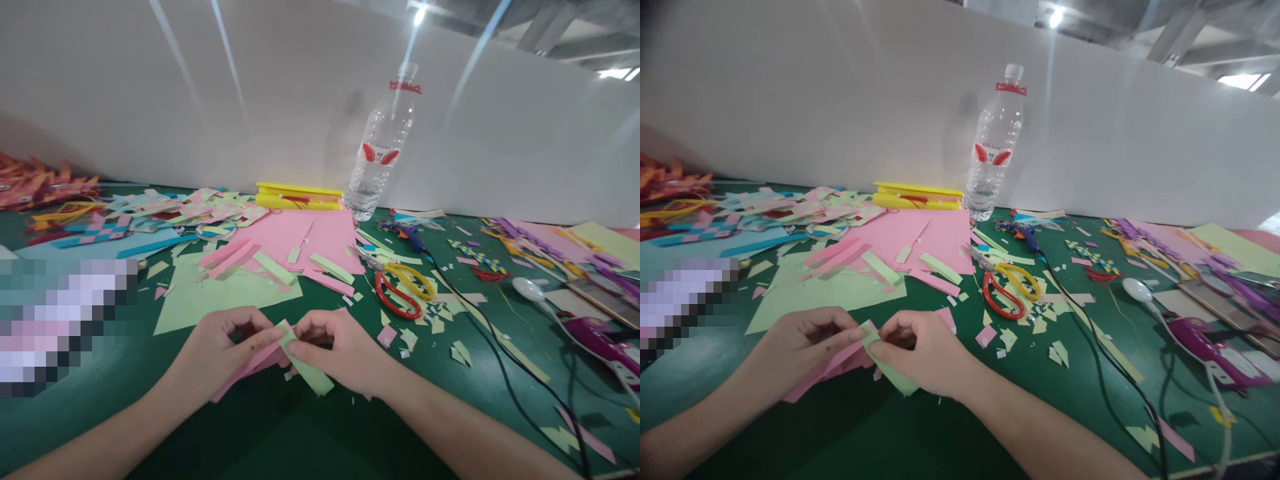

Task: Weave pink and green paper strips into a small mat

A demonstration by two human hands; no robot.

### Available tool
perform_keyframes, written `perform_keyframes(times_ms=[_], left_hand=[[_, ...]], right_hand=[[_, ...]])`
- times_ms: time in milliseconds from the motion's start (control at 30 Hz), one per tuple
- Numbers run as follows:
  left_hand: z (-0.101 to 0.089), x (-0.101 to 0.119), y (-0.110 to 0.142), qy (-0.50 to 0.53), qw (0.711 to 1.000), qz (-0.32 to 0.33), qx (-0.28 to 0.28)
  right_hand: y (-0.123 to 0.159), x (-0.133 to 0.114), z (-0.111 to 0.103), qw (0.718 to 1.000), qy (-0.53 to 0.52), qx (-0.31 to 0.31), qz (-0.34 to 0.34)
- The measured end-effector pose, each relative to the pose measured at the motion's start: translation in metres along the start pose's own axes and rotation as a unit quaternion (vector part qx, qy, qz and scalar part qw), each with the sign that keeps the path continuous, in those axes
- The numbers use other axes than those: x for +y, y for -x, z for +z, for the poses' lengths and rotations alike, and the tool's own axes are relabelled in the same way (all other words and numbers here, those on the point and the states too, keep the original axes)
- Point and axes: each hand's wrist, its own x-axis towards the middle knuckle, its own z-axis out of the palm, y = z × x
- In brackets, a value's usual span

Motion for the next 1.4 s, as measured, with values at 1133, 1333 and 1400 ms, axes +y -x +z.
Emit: perform_keyframes(times_ms=[1133,1333,1400], left_hand=[[-0.004,0.01,0.005,0.018,0.998,-0.036,-0.052],[-0.003,0.007,0.004,0.039,0.998,-0.037,-0.034],[-0.003,0.007,0.004,0.039,0.998,-0.034,-0.036]], right_hand=[[-0.001,0.0,0.003,0.996,0.072,0.04,-0.03],[-0.002,0.002,0.002,0.996,0.083,0.03,-0.031],[-0.002,0.002,0.002,0.997,0.075,0.028,-0.022]])
